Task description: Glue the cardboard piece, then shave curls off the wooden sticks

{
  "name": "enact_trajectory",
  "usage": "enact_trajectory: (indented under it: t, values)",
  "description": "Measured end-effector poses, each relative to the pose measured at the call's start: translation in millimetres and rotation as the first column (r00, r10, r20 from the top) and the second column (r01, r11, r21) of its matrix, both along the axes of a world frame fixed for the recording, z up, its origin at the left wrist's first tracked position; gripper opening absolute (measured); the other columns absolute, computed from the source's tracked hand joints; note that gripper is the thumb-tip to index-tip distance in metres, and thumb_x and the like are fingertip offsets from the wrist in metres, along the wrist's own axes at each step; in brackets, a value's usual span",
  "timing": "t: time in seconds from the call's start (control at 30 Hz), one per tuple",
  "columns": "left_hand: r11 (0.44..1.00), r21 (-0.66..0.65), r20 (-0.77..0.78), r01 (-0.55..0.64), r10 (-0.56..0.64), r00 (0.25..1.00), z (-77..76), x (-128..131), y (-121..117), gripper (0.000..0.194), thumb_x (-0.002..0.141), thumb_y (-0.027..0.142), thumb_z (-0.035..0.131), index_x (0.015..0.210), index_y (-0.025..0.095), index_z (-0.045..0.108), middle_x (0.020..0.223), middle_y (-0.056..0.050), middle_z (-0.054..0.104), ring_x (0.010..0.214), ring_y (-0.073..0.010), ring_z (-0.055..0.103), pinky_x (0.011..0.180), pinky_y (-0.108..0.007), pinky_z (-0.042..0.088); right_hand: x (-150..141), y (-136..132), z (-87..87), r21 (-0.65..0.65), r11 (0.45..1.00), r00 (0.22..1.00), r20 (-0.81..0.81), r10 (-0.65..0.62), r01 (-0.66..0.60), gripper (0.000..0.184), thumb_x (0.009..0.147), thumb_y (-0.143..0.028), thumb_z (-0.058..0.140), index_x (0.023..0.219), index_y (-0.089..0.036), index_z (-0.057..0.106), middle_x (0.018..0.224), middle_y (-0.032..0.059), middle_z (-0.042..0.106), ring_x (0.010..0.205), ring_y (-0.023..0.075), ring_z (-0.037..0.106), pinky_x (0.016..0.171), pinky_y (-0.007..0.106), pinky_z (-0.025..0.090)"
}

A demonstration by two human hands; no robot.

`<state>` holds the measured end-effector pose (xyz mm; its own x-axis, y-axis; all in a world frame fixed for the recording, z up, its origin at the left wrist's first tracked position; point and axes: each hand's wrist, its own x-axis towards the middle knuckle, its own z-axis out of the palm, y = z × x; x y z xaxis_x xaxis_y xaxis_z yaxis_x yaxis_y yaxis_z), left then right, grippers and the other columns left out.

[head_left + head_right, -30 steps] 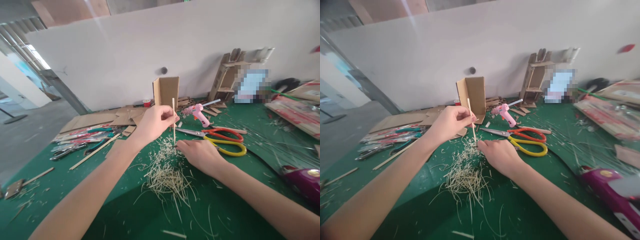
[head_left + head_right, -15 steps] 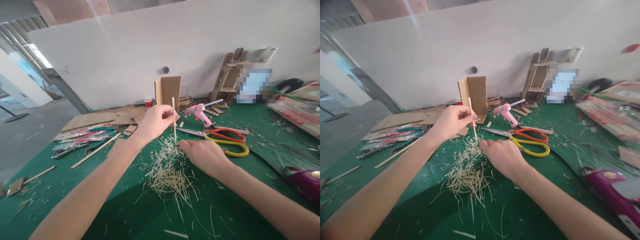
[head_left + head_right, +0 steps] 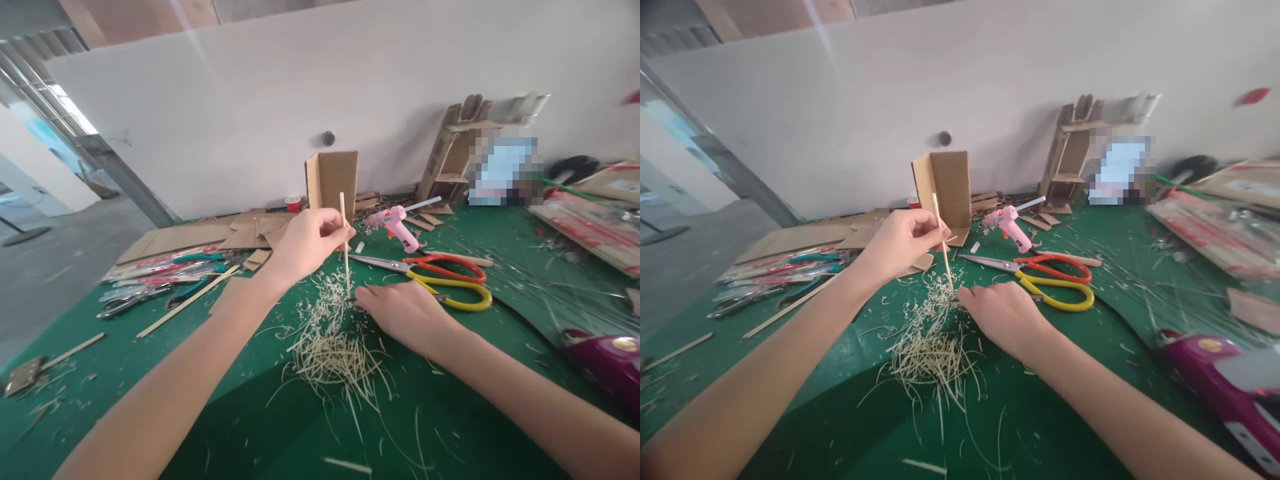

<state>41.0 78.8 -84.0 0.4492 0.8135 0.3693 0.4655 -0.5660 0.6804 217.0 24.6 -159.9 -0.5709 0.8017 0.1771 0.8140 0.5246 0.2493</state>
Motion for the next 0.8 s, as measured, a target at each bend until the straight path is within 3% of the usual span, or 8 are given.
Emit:
enact_trajectory:
  t: [0.17, 0.4, 0.63, 0.8]
  values:
    - [1.0, -0.019, 0.032, 0.015, -0.014, 0.999, -4.0, 0.0, 3.2, 0.021, 0.08, 0.036, 0.05, 0.075, 0.017, 0.056, 0.071, -0.004, 0.063, 0.067, -0.0129, 0.061, 0.06, -0.024, 0.045, -2.9, 10.0, 13.0, 0.142, 0.979, 0.986, -0.106, -0.129, 0.144, 0.013, 0.084, -0.017, 0.038, 0.079, -0.019, 0.049, 0.058, 0.0001, 0.055, 0.044, 0.0088, 0.039, 0.047, 0.028, 0.01]
    - [0.999, -0.054, 0.069, -0.001, 0.005, 0.998, -4.1, -0.4, 3.9, 0.02, 0.08, 0.036, 0.052, 0.072, 0.017, 0.053, 0.069, -0.004, 0.063, 0.066, -0.0131, 0.062, 0.061, -0.024, 0.047, 0.1, -0.6, -0.9, -0.084, 0.996, 0.999, 0.03, -0.018, 0.021, 0.022, 0.074, -0.005, 0.044, 0.088, -0.02, 0.051, 0.063, -0.0013, 0.058, 0.04, 0.006, 0.035, 0.046, 0.028, 0.011]
    - [0.999, -0.026, 0.084, 0.026, -0.024, 0.996, -5.1, -1.1, 5.6, 0.022, 0.079, 0.038, 0.054, 0.073, 0.017, 0.054, 0.069, -0.004, 0.062, 0.065, -0.0131, 0.062, 0.058, -0.024, 0.046, -4.3, 9.1, 11.1, 0.128, 0.981, 0.986, -0.096, -0.135, 0.146, 0.014, 0.083, -0.015, 0.038, 0.081, -0.018, 0.051, 0.059, 0.0005, 0.056, 0.042, 0.0065, 0.039, 0.046, 0.028, 0.011]
    - [0.998, -0.064, 0.104, 0.016, -0.01, 0.995, -4.7, -1.6, 4.4, 0.021, 0.08, 0.036, 0.053, 0.072, 0.017, 0.053, 0.068, -0.004, 0.062, 0.066, -0.013, 0.061, 0.062, -0.025, 0.047, -1.4, 4.6, 1.7, -0.003, 0.996, 0.996, 0.008, -0.089, 0.089, 0.021, 0.075, -0.006, 0.042, 0.088, -0.02, 0.051, 0.063, -0.0005, 0.058, 0.038, 0.0062, 0.037, 0.045, 0.027, 0.013]
